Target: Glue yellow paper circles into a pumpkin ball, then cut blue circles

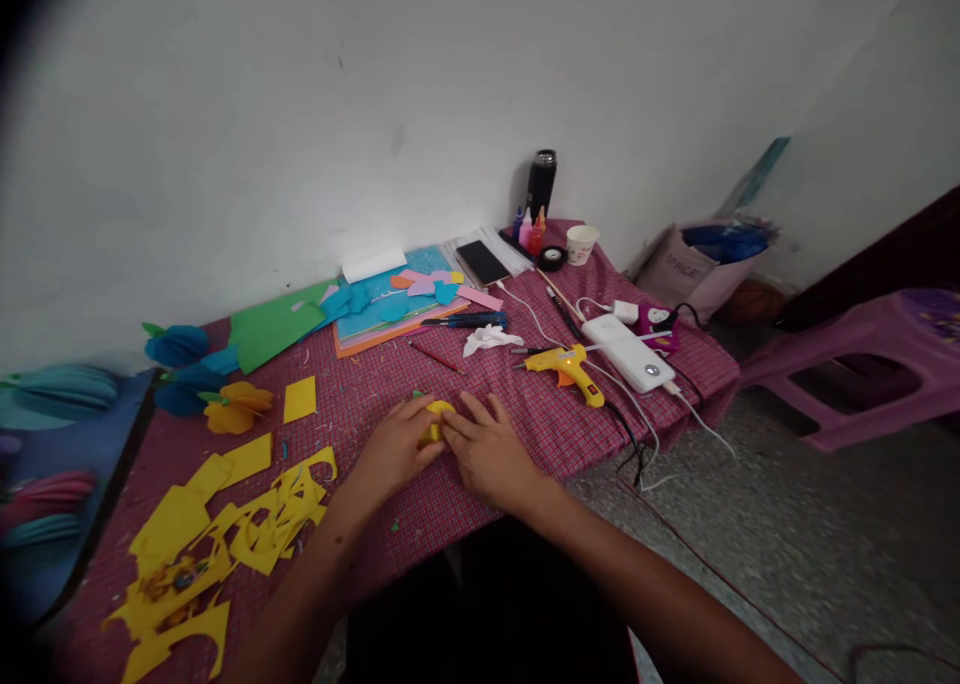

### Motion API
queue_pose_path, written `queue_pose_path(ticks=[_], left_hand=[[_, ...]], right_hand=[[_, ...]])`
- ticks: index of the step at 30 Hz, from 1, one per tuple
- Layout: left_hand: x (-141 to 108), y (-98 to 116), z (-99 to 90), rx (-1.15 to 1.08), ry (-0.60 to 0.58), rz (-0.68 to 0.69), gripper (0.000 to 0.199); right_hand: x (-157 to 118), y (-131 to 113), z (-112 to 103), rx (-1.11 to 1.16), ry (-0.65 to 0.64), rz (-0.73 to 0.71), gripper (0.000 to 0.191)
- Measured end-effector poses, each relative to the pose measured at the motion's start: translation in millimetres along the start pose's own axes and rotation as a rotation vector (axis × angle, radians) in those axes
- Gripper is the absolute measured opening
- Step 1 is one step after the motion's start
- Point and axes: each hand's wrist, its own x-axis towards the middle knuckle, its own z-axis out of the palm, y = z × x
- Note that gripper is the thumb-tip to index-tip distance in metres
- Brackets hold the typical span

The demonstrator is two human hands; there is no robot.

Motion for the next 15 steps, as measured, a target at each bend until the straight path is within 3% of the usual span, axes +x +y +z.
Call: queue_pose_path(ticks=[15], left_hand=[[5.5, -0.9, -0.6, 0.008, -0.061, 0.035, 0.027]], right_hand=[[0.2, 5.7, 6.0, 0.069, 0.025, 0.064, 0.041]])
